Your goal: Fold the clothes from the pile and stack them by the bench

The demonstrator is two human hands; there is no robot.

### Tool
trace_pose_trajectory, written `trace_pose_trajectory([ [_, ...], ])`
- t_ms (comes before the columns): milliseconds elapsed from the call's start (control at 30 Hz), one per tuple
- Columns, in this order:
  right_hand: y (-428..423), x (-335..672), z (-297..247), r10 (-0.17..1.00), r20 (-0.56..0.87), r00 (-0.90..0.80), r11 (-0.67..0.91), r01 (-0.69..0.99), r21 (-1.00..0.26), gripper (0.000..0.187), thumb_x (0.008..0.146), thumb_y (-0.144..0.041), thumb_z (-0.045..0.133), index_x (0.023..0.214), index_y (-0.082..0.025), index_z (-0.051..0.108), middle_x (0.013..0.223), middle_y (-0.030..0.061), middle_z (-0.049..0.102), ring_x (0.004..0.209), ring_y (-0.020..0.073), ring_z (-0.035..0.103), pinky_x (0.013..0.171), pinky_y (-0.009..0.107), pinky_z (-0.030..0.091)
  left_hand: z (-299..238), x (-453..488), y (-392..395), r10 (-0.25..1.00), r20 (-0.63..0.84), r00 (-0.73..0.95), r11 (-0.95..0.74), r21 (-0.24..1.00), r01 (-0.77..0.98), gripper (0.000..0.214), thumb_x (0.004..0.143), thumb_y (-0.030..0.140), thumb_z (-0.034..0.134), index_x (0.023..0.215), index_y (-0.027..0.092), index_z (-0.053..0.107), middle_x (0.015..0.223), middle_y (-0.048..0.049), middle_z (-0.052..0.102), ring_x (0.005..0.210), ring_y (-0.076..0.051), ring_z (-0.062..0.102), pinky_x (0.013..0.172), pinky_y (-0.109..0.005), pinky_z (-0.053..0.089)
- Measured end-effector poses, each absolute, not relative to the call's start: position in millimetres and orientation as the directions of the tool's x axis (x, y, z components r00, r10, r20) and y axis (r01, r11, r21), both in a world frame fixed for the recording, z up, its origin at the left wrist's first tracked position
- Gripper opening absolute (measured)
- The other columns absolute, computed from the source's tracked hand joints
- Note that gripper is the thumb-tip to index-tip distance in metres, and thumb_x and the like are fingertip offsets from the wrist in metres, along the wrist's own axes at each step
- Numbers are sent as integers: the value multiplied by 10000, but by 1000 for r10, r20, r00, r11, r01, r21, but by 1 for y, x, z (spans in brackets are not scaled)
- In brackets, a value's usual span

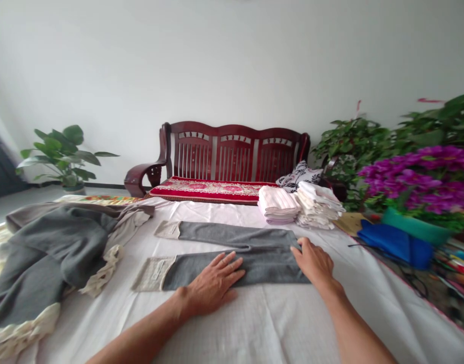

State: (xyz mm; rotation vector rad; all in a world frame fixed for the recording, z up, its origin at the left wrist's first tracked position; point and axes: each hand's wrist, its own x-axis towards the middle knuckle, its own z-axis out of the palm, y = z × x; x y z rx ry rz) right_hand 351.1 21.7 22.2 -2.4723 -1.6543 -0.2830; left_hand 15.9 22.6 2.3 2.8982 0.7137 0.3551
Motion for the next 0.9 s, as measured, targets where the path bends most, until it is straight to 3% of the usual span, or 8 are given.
trace_pose_trajectory([
  [200, 25, 348, 12, 906, 207, 370, -353, 928, -116, 402, 954, -336, 405, 1316, -197, 510, 1236, 164, 689, 915, 278, 723, 735, 379, 518, 2, 14, 23, 467, 187, 864, -876, 229, 425, 540, 982, 316, 476, 1513, 256, 396, 1598, -54, 364, 1517, -283, 202, 1241, -504, 186],
  [400, 28, 377, 10, 898, 195, 394, -367, 916, -162, 466, 928, -345, 464, 1372, -219, 523, 1191, 142, 714, 1009, 293, 703, 783, 371, 523, -5, 14, 26, 508, 185, 841, -845, 296, 445, 625, 947, 286, 521, 1542, 294, 329, 1586, -39, 387, 1488, -249, 296, 1234, -470, 224],
  [567, 29, 397, 8, 923, 109, 368, -338, 915, -223, 485, 905, -379, 524, 1354, -202, 567, 1213, 128, 710, 1093, 287, 674, 842, 349, 508, -3, 11, 25, 541, 172, 823, -822, 313, 475, 552, 935, 322, 547, 1476, 292, 441, 1580, -52, 398, 1476, -265, 324, 1222, -499, 236],
  [700, 23, 392, 14, 910, 53, 411, -400, 905, -148, 458, 959, -467, 425, 1280, -201, 616, 1139, 151, 727, 1025, 321, 691, 798, 397, 510, 0, 6, 22, 522, 173, 835, -831, 325, 452, 487, 928, 302, 545, 1413, 285, 505, 1577, -52, 404, 1484, -260, 307, 1220, -496, 236],
  [800, 19, 380, 21, 898, 216, 384, -392, 920, -9, 404, 976, -381, 397, 1230, -184, 640, 1100, 166, 723, 994, 329, 684, 806, 435, 506, 1, 6, 22, 501, 188, 845, -837, 354, 418, 471, 918, 282, 545, 1388, 271, 517, 1572, -54, 412, 1490, -252, 294, 1220, -484, 240],
  [900, 20, 361, 22, 899, 413, 149, -169, 985, 14, 373, 968, -262, 382, 1198, -197, 669, 1157, 132, 712, 1085, 287, 644, 937, 426, 479, 1, 10, 23, 498, 184, 847, -831, 379, 406, 461, 913, 272, 547, 1373, 261, 525, 1556, -55, 438, 1480, -240, 318, 1224, -464, 239],
])
